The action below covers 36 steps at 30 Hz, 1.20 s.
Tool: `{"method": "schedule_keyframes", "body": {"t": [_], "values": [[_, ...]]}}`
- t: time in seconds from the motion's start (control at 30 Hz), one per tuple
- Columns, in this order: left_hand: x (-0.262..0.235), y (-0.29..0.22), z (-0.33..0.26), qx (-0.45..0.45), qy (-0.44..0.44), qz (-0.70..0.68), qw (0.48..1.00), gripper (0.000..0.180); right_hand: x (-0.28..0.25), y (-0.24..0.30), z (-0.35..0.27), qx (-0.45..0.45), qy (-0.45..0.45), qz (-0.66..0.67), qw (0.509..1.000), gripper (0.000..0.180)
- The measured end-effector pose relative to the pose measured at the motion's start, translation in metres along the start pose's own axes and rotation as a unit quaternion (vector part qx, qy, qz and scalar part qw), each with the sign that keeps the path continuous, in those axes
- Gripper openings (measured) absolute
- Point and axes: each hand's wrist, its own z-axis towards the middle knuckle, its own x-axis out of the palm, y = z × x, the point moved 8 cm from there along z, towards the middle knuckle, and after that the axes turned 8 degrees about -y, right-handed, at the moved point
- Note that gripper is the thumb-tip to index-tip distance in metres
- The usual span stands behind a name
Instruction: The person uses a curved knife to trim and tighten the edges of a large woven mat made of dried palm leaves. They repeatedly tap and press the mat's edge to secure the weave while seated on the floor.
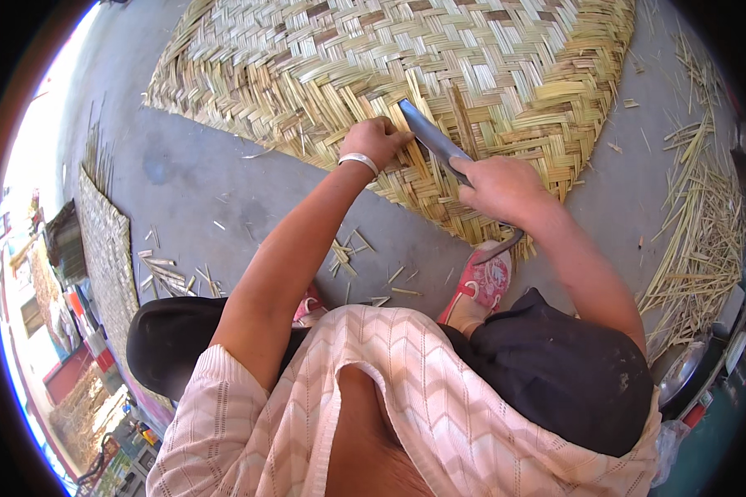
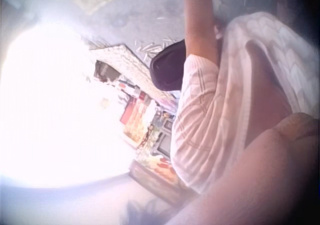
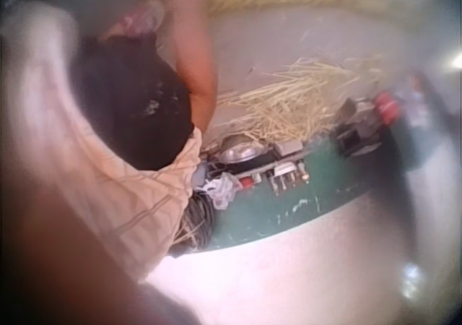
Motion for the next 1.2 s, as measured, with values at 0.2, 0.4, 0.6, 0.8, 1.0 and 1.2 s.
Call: {"method": "schedule_keyframes", "body": {"t": [0.2,0.4,0.6,0.8,1.0,1.2], "values": [[0.005,-0.013,-0.003,0.058,-0.037,0.09,0.994,0.038,-0.029,-0.025,-0.068,0.071,0.046,0.121,0.989,0.052],[0.01,-0.027,-0.028,0.089,-0.06,-0.034,0.994,0.025,-0.035,-0.036,-0.069,0.108,-0.066,0.419,0.899,0.054],[0.045,-0.038,-0.051,-0.048,0.1,-0.278,0.954,0.032,-0.021,-0.029,-0.056,0.06,-0.085,0.495,0.863,0.053],[0.051,-0.04,-0.051,-0.185,0.09,-0.456,0.866,0.023,-0.008,-0.027,-0.056,0.056,-0.076,0.52,0.849,0.054],[0.053,-0.029,-0.055,-0.217,0.117,-0.512,0.823,0.019,-0.005,-0.033,-0.062,0.1,-0.078,0.521,0.844,0.052],[0.052,-0.055,-0.063,-0.066,0.218,-0.476,0.849,0.02,-0.007,-0.028,-0.06,0.107,-0.063,0.571,0.812,0.054]]}}
